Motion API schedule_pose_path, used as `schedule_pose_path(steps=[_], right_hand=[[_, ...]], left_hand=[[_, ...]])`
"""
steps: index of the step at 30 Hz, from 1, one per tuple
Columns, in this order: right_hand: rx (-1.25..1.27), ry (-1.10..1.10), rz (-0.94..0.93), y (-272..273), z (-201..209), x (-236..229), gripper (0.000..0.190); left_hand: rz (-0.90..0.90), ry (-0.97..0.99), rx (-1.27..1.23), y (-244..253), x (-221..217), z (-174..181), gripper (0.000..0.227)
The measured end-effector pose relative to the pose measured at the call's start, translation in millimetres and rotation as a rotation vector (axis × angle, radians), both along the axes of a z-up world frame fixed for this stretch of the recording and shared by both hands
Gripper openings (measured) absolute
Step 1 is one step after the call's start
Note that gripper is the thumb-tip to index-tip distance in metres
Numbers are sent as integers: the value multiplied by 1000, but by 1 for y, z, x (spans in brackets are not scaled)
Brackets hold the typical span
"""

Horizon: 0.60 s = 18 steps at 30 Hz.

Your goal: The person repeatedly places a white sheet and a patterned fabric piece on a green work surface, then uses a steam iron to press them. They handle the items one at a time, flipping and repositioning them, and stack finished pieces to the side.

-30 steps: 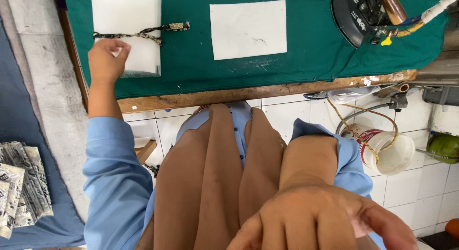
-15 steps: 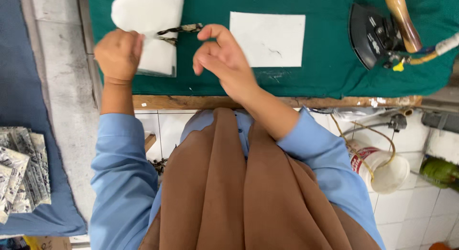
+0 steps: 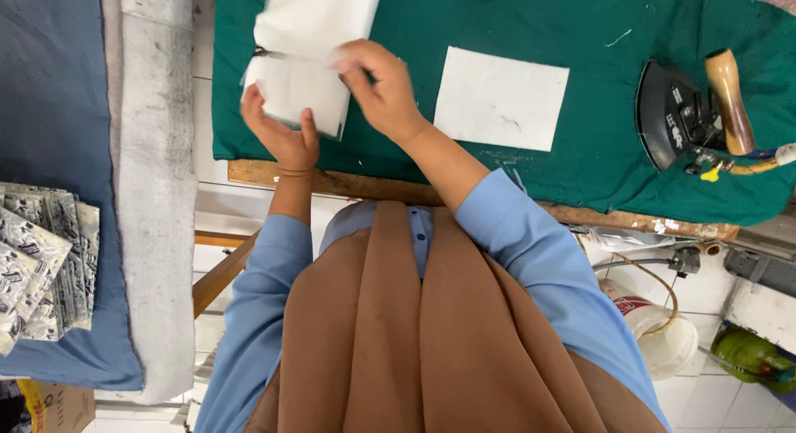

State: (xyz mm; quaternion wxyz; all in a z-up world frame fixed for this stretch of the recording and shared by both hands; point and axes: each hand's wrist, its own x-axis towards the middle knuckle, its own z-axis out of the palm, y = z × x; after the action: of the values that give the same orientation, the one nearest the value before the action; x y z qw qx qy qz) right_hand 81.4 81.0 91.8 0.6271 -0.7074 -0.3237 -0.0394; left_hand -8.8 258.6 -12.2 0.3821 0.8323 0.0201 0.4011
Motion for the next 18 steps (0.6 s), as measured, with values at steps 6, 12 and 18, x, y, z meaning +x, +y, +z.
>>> schedule_pose_path(steps=[6, 12, 18], right_hand=[[150, 51, -382, -32, 5, 3, 13], [-205, 262, -155, -110, 51, 15, 12], [-401, 504, 207, -157, 33, -48, 16]], left_hand=[[84, 572, 505, 10, 24, -12, 54], [-228, 604, -201, -18, -2, 98, 48], [-879, 453, -169, -81, -2, 133, 84]])
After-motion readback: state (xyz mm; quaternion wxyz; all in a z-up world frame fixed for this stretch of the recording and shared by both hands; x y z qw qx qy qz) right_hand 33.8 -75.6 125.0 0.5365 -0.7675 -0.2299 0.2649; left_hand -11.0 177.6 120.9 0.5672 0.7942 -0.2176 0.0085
